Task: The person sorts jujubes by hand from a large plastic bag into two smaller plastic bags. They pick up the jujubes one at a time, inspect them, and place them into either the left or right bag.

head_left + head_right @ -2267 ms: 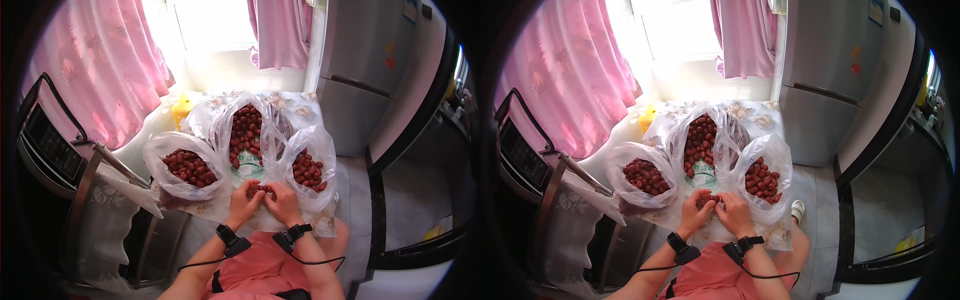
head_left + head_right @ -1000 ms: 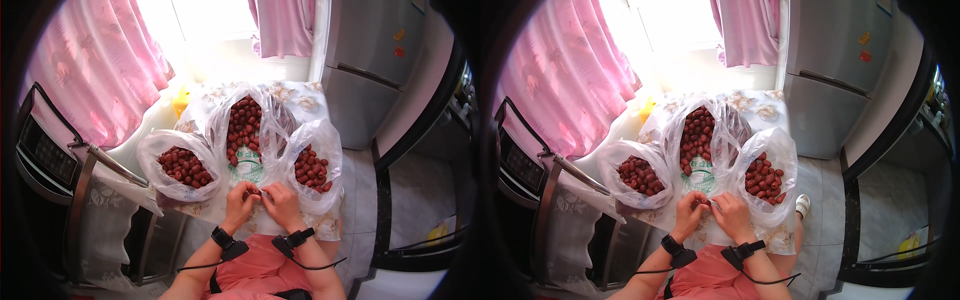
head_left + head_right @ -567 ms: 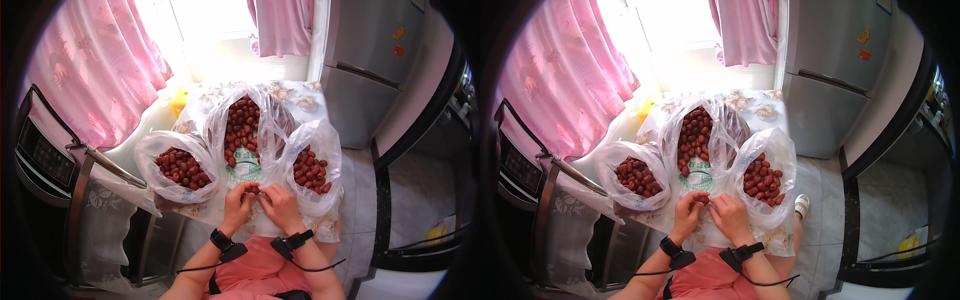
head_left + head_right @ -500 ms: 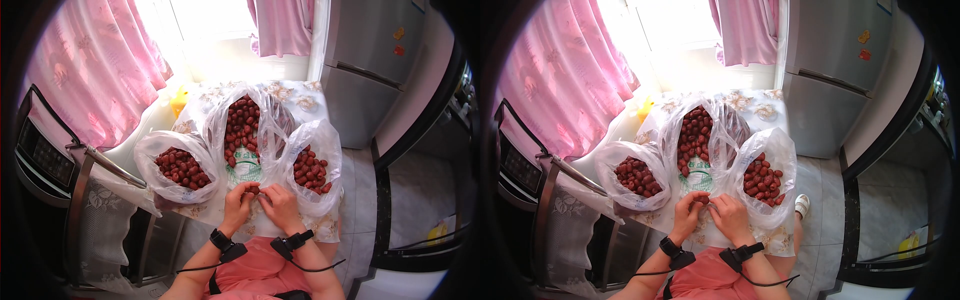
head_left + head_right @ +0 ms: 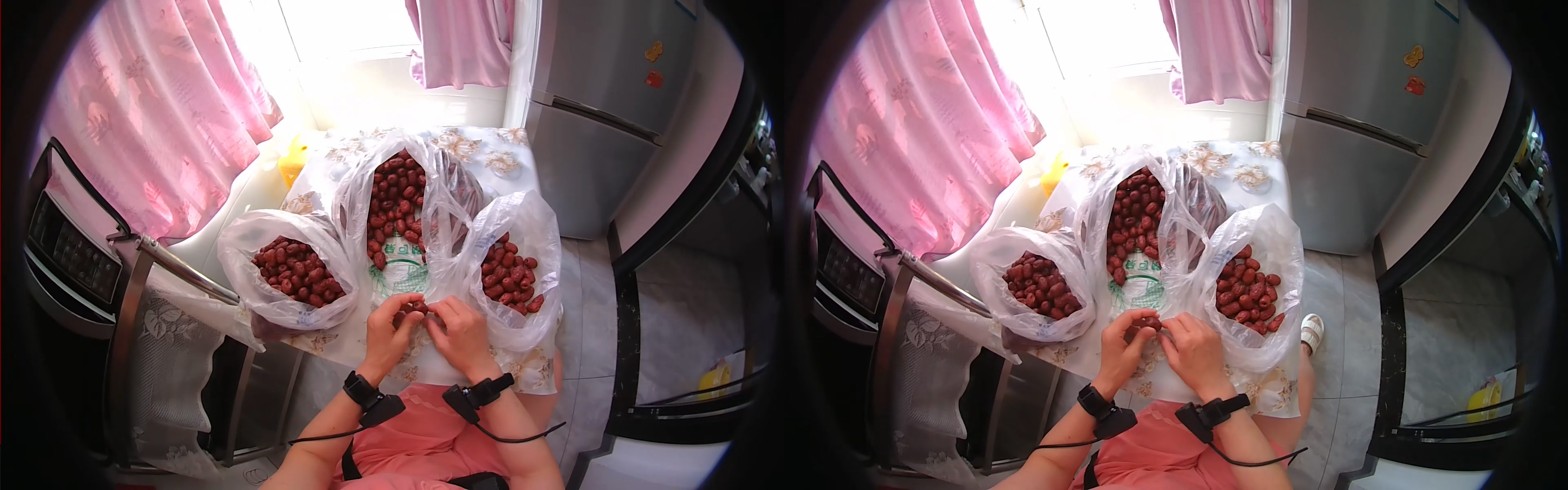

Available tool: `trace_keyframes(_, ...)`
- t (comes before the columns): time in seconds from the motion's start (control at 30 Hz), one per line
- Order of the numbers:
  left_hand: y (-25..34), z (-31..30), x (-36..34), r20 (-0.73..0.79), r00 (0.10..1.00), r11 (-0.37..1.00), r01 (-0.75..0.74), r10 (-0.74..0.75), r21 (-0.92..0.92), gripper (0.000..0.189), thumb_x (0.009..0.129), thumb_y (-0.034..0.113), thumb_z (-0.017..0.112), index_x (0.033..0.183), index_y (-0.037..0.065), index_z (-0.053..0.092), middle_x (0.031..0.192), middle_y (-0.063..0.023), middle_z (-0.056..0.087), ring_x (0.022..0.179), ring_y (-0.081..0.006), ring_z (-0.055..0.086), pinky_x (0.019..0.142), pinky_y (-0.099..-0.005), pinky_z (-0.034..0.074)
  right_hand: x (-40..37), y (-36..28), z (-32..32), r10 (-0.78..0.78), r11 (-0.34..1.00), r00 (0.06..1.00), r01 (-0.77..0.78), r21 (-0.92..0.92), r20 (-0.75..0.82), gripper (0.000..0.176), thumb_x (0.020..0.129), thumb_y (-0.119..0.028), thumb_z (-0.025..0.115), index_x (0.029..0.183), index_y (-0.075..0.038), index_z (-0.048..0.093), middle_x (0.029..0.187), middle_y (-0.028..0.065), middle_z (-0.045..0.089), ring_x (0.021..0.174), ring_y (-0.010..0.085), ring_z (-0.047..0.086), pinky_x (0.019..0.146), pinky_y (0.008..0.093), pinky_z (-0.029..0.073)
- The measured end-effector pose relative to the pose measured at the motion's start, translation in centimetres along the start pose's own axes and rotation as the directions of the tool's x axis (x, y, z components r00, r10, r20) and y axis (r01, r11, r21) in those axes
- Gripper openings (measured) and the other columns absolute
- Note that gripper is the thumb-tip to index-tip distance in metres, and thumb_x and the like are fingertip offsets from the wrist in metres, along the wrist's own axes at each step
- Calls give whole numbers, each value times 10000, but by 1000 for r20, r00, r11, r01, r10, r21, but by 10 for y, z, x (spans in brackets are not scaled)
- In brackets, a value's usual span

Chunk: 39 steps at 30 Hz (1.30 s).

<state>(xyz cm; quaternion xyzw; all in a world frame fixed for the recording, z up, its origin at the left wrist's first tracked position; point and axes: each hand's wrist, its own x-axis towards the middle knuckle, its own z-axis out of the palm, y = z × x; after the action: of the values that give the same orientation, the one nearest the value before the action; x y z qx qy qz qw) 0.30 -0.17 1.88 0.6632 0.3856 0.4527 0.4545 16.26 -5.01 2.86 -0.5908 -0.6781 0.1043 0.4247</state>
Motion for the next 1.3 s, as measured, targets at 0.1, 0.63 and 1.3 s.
trace_keyframes(0.1, -5, 1, -1, -15, 999, 998, 31, -32, -48, 312, 886, 3, 734, 1195, 23, 694, 1009, -47, 746, 800, -81, 672, 707, -227, 517, 0, 1, 0, -5, 1000, 1000, 5, -7, 0, 188, 828, -126, 752, 995, -78, 680, 925, 92, 634, 861, 319, 665, 732, 435, 529)
trace_keyframes(0.63, 1, 1, -1, -7, 1000, 1000, 13, -13, 4, 319, 837, 44, 818, 1130, 18, 696, 936, -36, 730, 775, -87, 666, 699, -248, 545, 1, 0, 1, 28, 999, 1000, -28, 18, 8, 154, 828, -104, 728, 971, -74, 679, 905, 95, 637, 847, 329, 659, 719, 442, 521)
trace_keyframes(1.3, 2, 1, -1, -3, 1000, 998, -1, 2, 61, 276, 834, 56, 820, 1084, 23, 708, 925, -47, 723, 784, -119, 682, 710, -258, 549, 1, 3, 1, -4, 1000, 1000, 4, -10, -17, 151, 842, -97, 745, 984, -56, 713, 882, 91, 670, 753, 283, 684, 662, 388, 532)
